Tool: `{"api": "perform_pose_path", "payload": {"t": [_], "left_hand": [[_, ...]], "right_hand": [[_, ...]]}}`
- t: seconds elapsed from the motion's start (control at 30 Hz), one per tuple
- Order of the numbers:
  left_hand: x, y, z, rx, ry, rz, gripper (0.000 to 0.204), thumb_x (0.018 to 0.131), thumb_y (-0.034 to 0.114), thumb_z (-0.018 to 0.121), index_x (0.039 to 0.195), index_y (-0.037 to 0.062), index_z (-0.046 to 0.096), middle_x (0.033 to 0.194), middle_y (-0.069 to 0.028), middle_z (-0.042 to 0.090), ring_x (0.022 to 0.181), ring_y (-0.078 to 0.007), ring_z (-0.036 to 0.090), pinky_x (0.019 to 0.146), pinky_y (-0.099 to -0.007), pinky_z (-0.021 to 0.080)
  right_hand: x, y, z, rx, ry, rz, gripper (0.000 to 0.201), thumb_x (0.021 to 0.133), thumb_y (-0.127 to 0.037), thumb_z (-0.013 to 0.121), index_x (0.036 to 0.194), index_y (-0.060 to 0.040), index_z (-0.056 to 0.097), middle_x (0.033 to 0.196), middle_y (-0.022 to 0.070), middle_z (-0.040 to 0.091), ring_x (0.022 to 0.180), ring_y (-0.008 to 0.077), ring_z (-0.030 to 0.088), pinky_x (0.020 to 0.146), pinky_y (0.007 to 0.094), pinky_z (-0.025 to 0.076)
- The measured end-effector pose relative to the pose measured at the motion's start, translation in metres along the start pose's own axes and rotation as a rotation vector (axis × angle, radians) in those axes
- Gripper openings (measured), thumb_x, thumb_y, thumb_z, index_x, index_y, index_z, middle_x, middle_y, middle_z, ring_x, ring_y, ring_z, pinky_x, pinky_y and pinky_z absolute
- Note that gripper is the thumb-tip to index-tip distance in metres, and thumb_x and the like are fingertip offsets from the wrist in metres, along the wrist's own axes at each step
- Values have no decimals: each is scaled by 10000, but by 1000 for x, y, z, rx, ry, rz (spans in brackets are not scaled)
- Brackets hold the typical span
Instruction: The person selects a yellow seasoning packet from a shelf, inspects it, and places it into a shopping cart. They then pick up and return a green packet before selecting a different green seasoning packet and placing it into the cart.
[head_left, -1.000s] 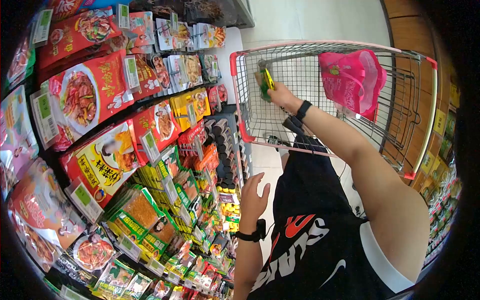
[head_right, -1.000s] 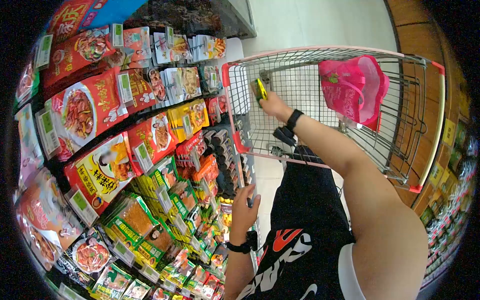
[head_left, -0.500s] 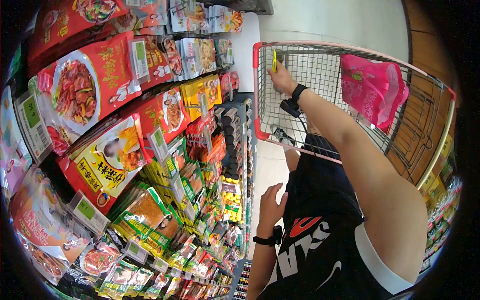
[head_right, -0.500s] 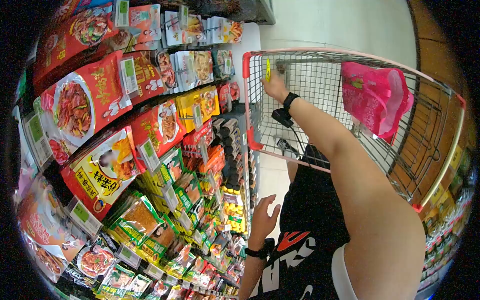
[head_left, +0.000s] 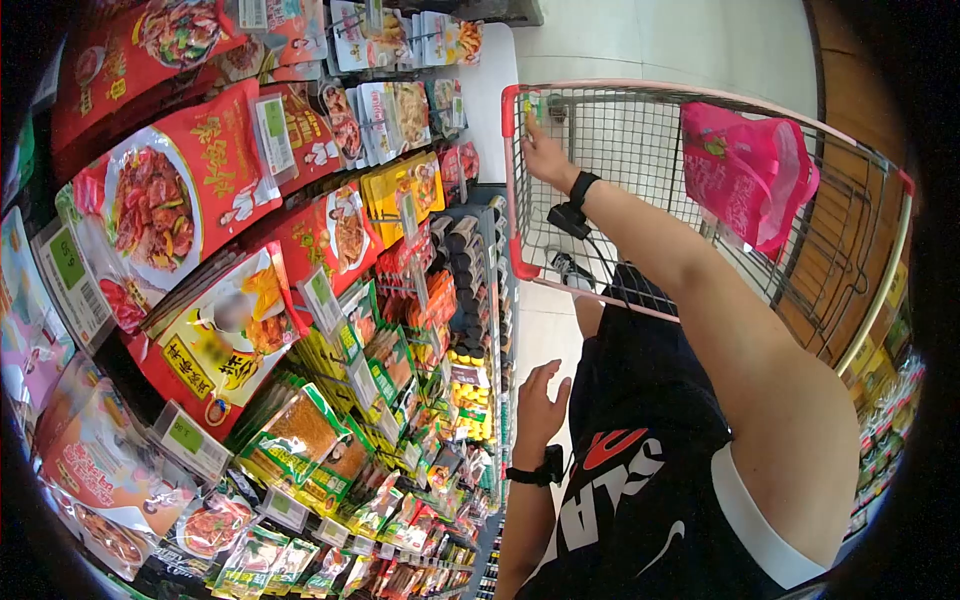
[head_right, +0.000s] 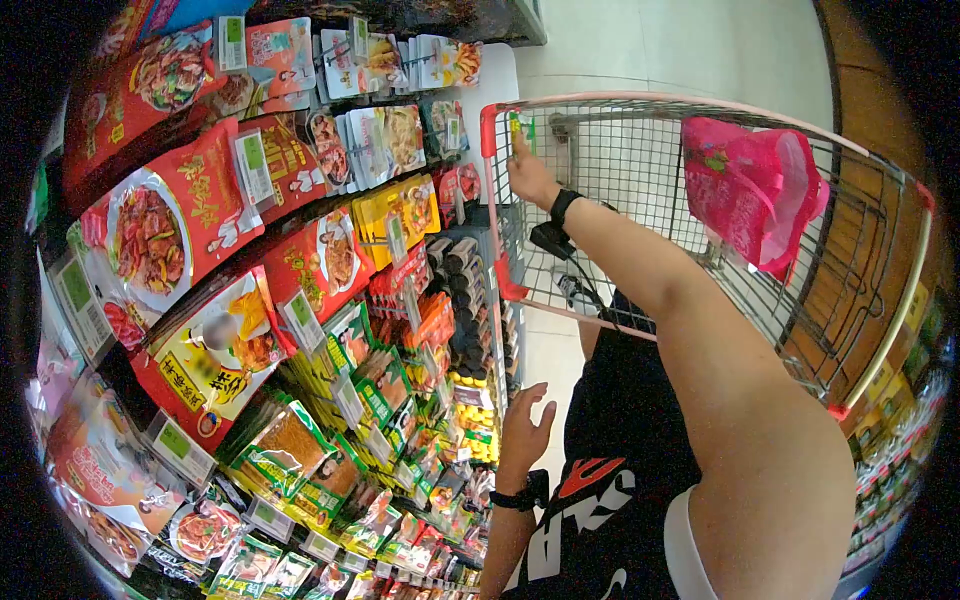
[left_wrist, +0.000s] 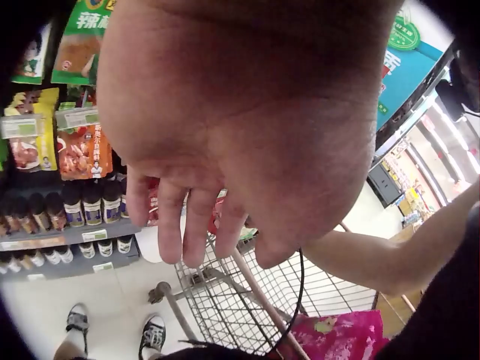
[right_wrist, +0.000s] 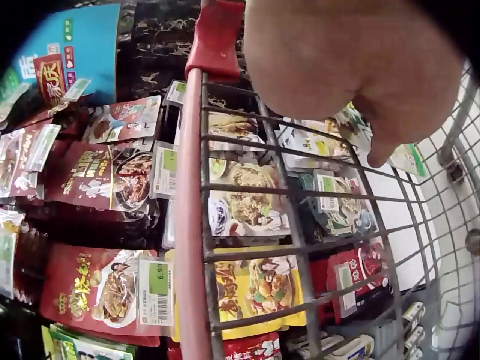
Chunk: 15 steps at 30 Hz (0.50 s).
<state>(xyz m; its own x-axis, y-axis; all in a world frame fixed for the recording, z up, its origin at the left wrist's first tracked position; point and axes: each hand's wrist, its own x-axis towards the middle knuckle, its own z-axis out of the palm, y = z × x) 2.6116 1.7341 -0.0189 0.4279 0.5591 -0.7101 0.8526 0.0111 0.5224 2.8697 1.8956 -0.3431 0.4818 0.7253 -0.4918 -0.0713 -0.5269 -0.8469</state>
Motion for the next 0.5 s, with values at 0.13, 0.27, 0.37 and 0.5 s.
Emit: {"api": "perform_pose_path", "payload": {"t": [0.13,0.27,0.37,0.5], "left_hand": [[5,6,2,-6,-6,29,315,918,187,647,1172,3,620,1099,-180,659,998,-357,640,870,-415,501],[10,0,1,29,-26,53,313,913,176,652,1168,-3,621,1099,-186,657,1000,-364,639,867,-414,504],[11,1,-3,16,-37,32,314,911,171,655,1171,-2,620,1099,-186,657,1002,-363,638,869,-418,504],[13,-1,-4,13,-40,-4,310,913,171,653,1168,-3,624,1101,-185,657,1011,-356,638,877,-421,502]], "right_hand": [[2,-1,1,87,-76,83,611,956,-145,372,1513,35,198,1388,359,443,1203,476,518,1025,453,425],[-2,7,15,6,150,-154,602,957,-56,350,1537,-22,191,1333,357,498,1213,451,537,1028,397,421],[-10,0,17,10,191,-208,608,916,-44,356,1503,38,220,1467,349,349,1281,473,456,1074,426,393],[-20,-16,12,113,200,3,568,936,-58,362,1488,26,258,1302,371,488,1119,494,551,958,481,450]]}}
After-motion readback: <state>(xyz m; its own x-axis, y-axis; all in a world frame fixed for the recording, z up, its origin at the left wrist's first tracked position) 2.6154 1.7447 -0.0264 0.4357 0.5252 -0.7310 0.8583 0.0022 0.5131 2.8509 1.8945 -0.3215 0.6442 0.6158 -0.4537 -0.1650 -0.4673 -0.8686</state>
